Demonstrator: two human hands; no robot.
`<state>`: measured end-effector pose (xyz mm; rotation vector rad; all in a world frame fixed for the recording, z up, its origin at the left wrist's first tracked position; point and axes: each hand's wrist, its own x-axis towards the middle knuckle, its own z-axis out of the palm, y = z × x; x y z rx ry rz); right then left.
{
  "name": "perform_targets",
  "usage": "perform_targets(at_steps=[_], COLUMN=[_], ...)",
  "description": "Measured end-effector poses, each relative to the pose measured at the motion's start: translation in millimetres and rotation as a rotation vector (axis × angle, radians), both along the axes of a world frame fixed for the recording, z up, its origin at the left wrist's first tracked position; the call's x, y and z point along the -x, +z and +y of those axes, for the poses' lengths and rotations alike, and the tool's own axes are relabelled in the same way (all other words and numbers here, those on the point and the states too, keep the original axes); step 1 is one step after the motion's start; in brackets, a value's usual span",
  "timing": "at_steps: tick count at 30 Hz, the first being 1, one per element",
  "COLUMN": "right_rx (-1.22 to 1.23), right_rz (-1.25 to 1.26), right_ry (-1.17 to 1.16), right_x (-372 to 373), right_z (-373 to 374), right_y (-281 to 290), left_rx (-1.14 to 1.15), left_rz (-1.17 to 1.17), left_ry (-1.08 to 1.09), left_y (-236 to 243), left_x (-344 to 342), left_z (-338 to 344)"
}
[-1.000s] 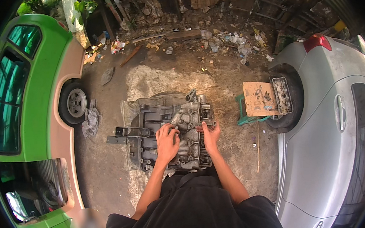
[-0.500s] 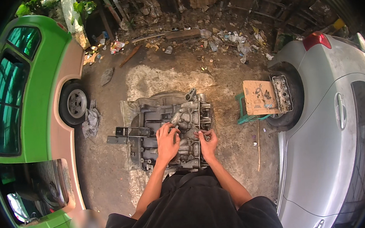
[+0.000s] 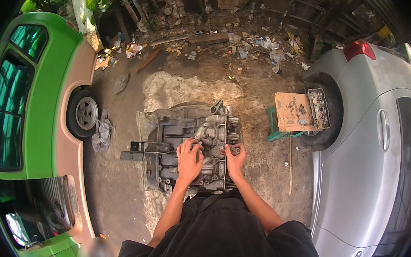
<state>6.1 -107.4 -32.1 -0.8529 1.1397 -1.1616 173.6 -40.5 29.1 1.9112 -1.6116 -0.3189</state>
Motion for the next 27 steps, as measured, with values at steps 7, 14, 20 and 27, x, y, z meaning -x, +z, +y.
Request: perform_targets(at_steps=[7,14,20,27], right_rx=[-0.025,0.123,0.123,-0.003], right_rz=[0.283,0.823,0.307,-0.052], right_ry=[0.052,0.326,0.175,-0.005], right_x=[-24,-42,-31,-4], right_z=[-49,-71,-74,-52], right_y=[7,12,4,8], left_rx=[-0.009,-0.003,-0.003,-0.008], left_rz=[0.003,-0.011,-0.002,-0.002], left_ry=[0.014,0.016,0.009,0.009], left_y=[1,2,1,1], left_x=[1,1,0,0], left_z=[0,0,-1,0])
